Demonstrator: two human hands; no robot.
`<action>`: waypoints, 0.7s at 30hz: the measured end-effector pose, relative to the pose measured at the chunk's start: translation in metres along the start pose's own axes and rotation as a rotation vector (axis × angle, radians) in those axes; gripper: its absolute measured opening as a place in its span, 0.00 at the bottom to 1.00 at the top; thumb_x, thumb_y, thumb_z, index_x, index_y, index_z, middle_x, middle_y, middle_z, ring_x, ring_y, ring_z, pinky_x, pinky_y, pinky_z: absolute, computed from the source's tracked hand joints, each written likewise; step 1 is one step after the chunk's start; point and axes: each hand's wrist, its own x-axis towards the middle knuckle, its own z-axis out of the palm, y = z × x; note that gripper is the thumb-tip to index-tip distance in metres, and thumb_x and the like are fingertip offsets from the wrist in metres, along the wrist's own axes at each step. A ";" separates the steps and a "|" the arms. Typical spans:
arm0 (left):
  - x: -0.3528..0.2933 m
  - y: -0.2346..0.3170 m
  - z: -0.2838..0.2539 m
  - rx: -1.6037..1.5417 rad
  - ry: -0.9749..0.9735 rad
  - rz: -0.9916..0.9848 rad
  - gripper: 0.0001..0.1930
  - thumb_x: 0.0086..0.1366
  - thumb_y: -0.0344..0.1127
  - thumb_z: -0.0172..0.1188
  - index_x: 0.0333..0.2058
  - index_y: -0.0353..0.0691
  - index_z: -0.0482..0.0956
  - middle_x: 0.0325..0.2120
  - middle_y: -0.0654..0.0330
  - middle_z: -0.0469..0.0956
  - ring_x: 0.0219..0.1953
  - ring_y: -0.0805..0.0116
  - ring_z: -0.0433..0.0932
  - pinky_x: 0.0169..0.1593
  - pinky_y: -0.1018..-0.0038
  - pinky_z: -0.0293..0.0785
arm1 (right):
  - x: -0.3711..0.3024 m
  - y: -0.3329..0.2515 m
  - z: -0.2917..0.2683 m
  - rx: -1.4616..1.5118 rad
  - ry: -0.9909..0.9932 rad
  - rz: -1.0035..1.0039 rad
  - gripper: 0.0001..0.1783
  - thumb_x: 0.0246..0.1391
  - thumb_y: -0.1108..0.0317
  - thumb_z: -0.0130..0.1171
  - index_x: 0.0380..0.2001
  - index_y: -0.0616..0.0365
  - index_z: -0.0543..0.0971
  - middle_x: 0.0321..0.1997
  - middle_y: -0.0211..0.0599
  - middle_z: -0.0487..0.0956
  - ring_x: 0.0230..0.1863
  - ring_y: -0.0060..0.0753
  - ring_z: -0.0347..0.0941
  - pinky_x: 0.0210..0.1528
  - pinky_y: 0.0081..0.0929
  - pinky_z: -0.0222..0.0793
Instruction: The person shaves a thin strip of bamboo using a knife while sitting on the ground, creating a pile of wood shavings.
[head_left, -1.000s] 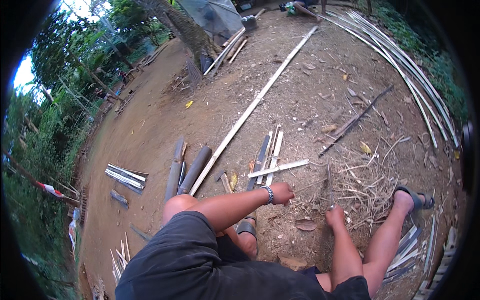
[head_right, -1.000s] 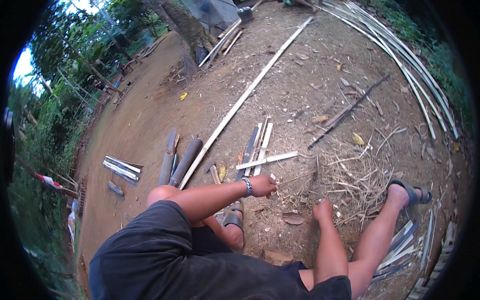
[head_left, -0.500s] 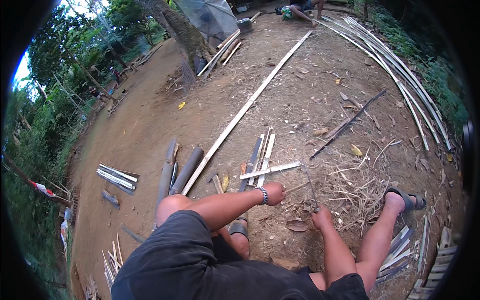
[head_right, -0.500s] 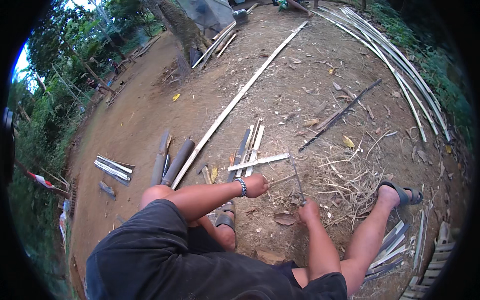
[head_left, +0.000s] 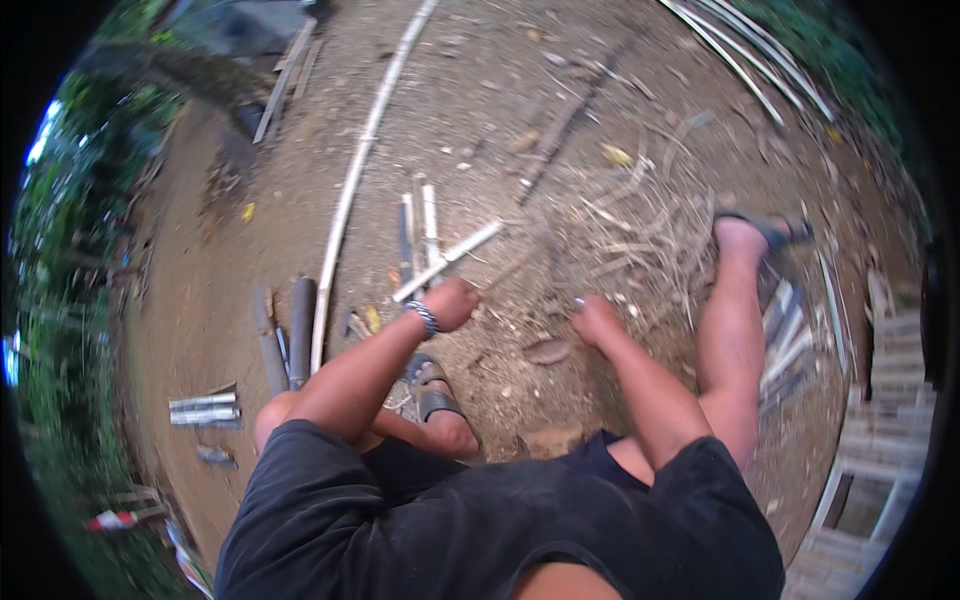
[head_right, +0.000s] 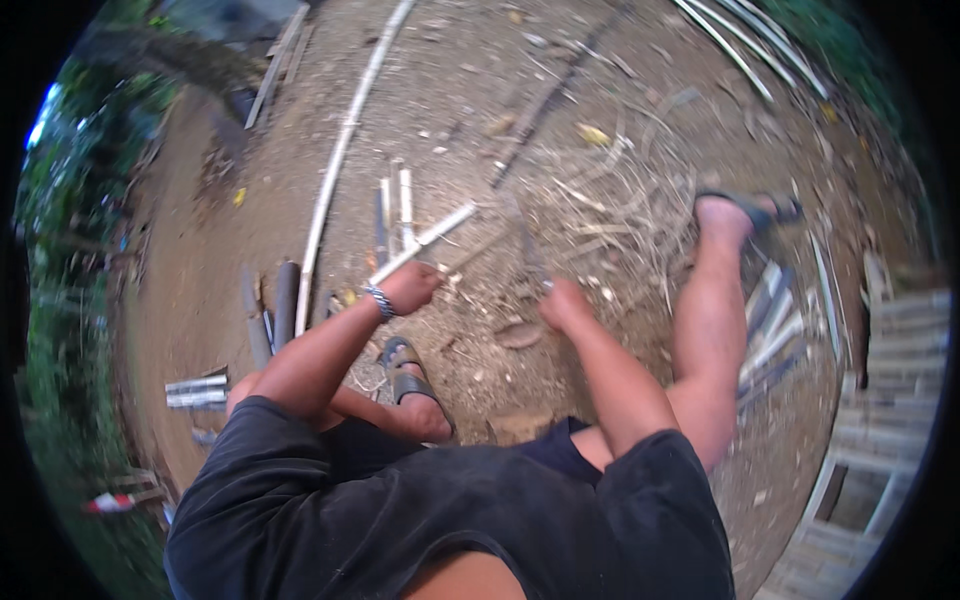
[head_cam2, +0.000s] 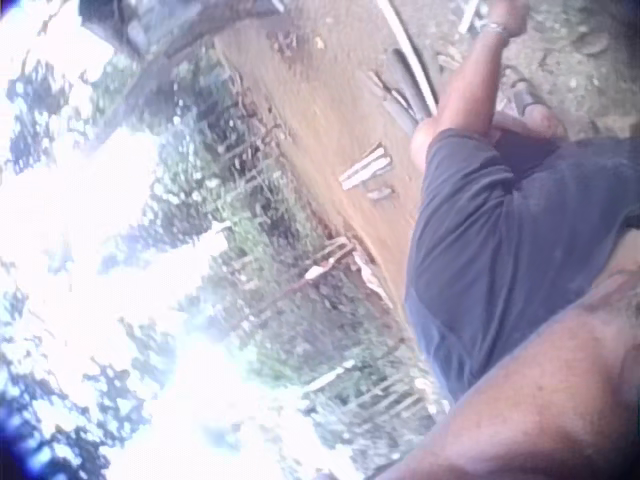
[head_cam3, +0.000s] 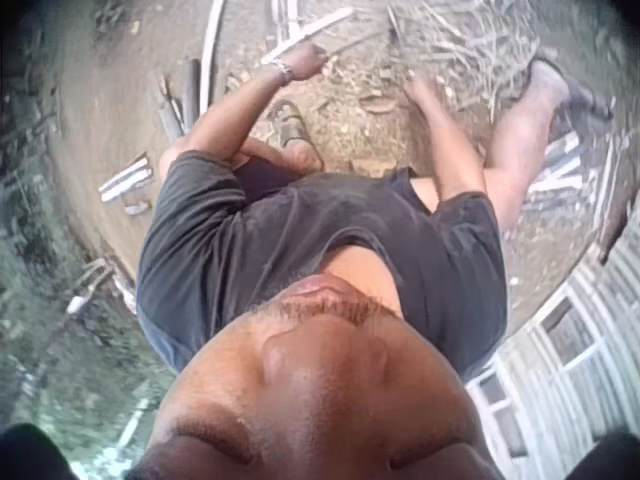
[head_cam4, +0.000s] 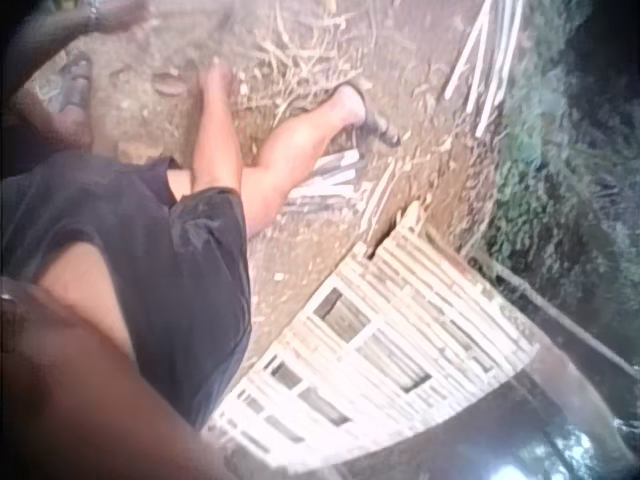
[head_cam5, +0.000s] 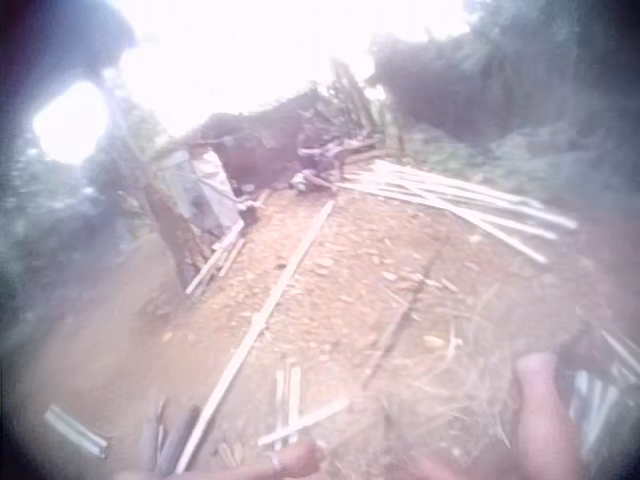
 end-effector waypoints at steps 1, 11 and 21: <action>0.000 0.009 -0.009 -0.090 -0.038 -0.127 0.20 0.70 0.46 0.52 0.33 0.33 0.82 0.18 0.51 0.78 0.22 0.59 0.77 0.33 0.62 0.74 | -0.001 -0.001 0.008 -0.040 0.037 -0.155 0.19 0.50 0.65 0.60 0.46 0.60 0.79 0.47 0.55 0.81 0.49 0.58 0.78 0.51 0.47 0.74; -0.002 0.046 -0.013 -0.451 -0.130 -0.466 0.15 0.71 0.44 0.54 0.40 0.38 0.82 0.17 0.66 0.73 0.13 0.77 0.66 0.17 0.76 0.61 | -0.011 0.015 -0.030 -0.004 -0.100 0.060 0.20 0.53 0.69 0.56 0.51 0.56 0.77 0.46 0.50 0.82 0.47 0.52 0.79 0.49 0.43 0.76; 0.001 0.039 -0.016 -1.010 -0.182 -0.638 0.14 0.71 0.40 0.52 0.48 0.40 0.79 0.18 0.68 0.68 0.12 0.79 0.56 0.15 0.80 0.51 | -0.009 0.000 -0.027 0.098 -0.084 0.112 0.20 0.57 0.73 0.52 0.53 0.52 0.77 0.49 0.46 0.81 0.51 0.46 0.79 0.55 0.42 0.74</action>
